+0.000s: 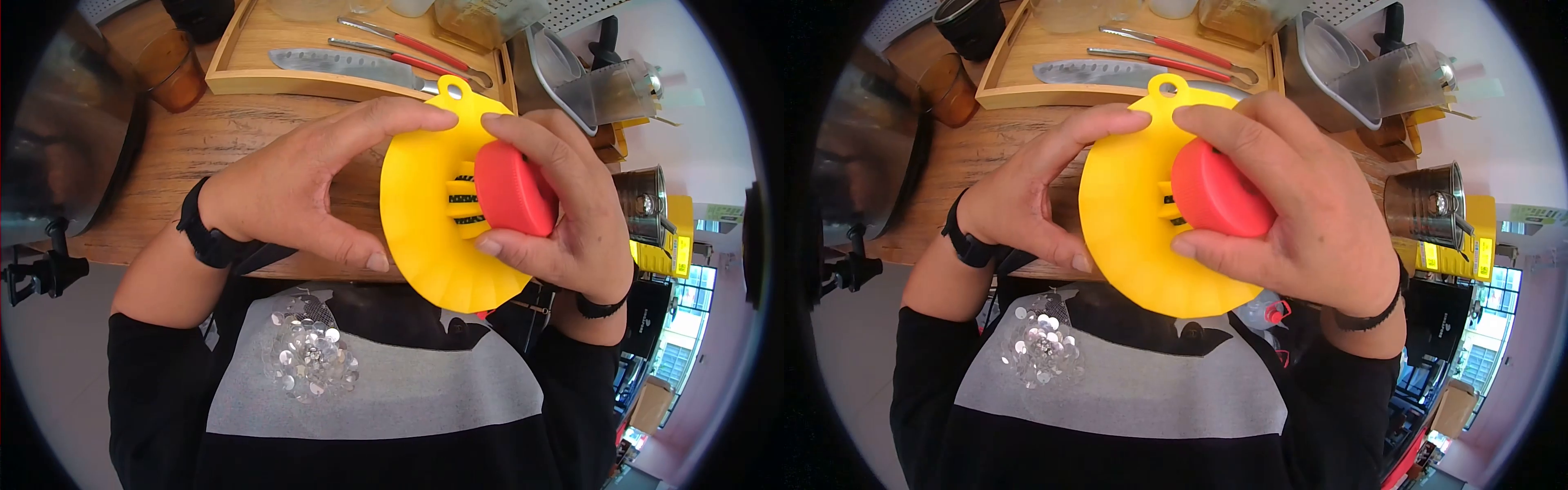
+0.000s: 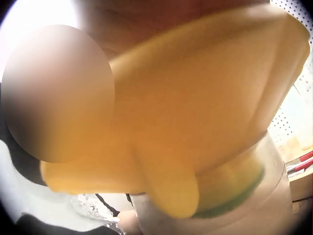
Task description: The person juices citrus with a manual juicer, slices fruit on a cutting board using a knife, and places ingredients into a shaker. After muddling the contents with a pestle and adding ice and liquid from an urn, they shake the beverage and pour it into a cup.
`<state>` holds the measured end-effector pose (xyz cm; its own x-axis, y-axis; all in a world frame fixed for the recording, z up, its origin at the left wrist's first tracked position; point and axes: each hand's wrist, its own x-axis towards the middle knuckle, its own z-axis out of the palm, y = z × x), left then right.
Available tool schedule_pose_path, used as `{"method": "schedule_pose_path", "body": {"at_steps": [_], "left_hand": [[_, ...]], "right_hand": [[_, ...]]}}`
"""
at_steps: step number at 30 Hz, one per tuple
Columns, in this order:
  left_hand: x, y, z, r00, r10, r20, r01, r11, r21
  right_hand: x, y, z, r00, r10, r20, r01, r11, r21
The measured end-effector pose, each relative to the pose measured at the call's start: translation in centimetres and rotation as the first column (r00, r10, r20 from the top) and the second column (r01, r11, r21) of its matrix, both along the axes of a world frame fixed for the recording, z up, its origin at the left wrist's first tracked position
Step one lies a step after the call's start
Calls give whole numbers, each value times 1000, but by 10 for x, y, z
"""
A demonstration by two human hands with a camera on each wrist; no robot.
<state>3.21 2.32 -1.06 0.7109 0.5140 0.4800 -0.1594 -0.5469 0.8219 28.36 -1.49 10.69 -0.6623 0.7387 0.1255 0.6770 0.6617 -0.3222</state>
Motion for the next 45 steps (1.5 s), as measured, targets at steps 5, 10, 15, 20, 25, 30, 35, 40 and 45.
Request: {"method": "schedule_pose_path", "body": {"at_steps": [5,10,15,20,25,30,35,40,45], "left_hand": [[-2,7,-3,998,2,67,0,1000,-27],[-3,21,-9,958,-21,285,53,993,-105],[-26,7,-5,937,322,138,-282,927,-245],[-54,-40,-42,866,496,60,-454,832,-319],[-79,-63,-71,813,573,104,-501,779,-376],[-82,-64,-71,806,581,110,-522,787,-330],[-74,-61,-80,793,600,106,-538,771,-341],[-75,-68,-83,810,571,129,-509,796,-328],[-73,-73,-79,814,564,143,-488,795,-360]], "right_hand": [[2,-2,-2,994,18,-112,-23,999,-42],[-1,-7,-9,990,1,-141,-9,998,-57],[-6,-21,-4,981,-10,-192,-5,997,-78],[1,-17,-7,995,-78,-60,77,997,-22],[-9,-35,-14,959,-196,-205,181,979,-89],[-12,-41,-8,948,-228,-221,207,972,-113],[14,-20,-37,979,-18,-202,44,991,127],[14,-22,-32,985,-24,-170,47,990,134],[15,-29,-28,989,-22,-145,41,991,129]]}}
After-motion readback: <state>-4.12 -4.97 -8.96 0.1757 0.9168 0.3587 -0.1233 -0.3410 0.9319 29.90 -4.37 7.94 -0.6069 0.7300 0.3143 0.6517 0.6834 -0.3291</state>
